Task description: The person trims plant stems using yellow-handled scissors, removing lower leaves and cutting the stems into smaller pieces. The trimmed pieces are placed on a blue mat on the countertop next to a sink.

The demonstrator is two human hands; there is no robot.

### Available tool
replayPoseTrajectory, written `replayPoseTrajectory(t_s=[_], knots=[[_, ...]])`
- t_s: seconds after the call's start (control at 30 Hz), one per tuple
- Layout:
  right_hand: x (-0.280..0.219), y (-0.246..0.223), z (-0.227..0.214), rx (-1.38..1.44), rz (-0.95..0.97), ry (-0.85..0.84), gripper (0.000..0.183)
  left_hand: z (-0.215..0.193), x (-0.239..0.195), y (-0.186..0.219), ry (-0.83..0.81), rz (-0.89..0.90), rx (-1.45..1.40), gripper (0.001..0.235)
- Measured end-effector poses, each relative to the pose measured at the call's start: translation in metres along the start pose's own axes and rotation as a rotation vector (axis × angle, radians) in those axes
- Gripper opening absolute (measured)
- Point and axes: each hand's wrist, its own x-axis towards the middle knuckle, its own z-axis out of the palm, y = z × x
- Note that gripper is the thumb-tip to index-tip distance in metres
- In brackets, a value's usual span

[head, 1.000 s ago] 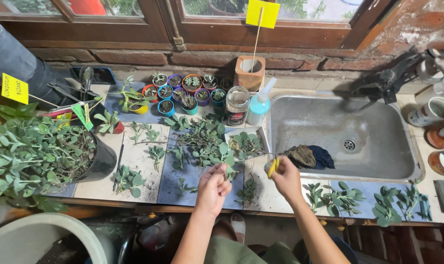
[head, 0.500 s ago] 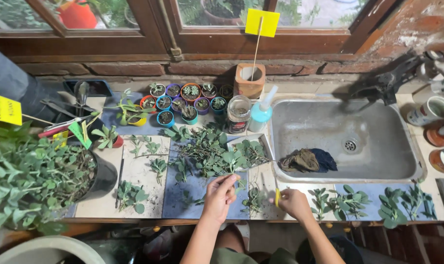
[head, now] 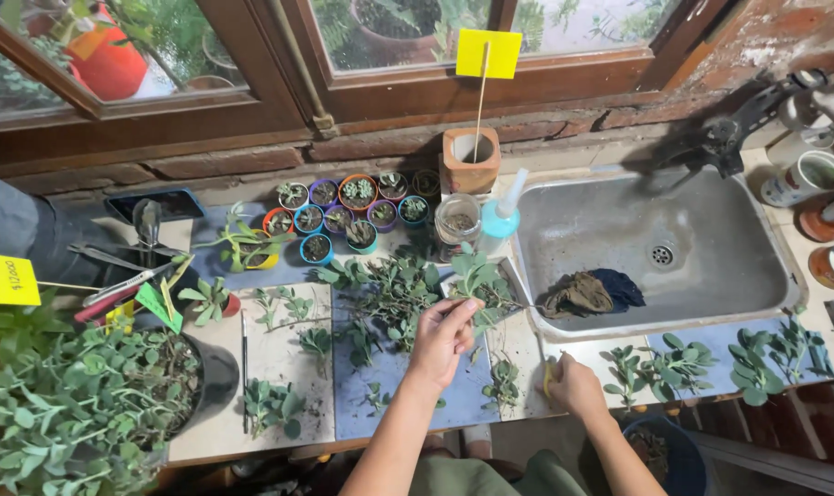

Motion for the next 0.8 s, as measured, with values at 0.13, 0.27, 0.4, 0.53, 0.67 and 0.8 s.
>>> replayPoseTrajectory(t_s=[0.13,0.27,0.4,0.53,0.67,0.8], knots=[[0.016,0.014,0.012,-0.071,-0.056,-0.058,0.022,0.012,0.003,0.009,-0.055,0.021,-0.017,0.012],[-0.022,-0.023,-0.023,-0.026,-0.074,-0.007,0.019,0.030,-0.003,0.024,-0.041,0.107,0.255,0.014],[-0.096,-0.093,-0.078,0.526,-0.462,0.439,0.013,0.033,-0.006,0.030,-0.068,0.245,0.525,0.020],[-0.140,-0.140,-0.109,0.463,-0.735,0.677,0.013,0.034,-0.017,0.036,-0.071,0.321,0.661,0.025],[-0.126,-0.146,-0.104,0.197,-0.999,0.655,0.024,0.025,-0.018,0.029,-0.097,0.377,0.692,0.021],[-0.123,-0.154,-0.103,0.066,-1.012,0.591,0.022,0.026,-0.025,0.038,-0.139,0.389,0.730,0.020]])
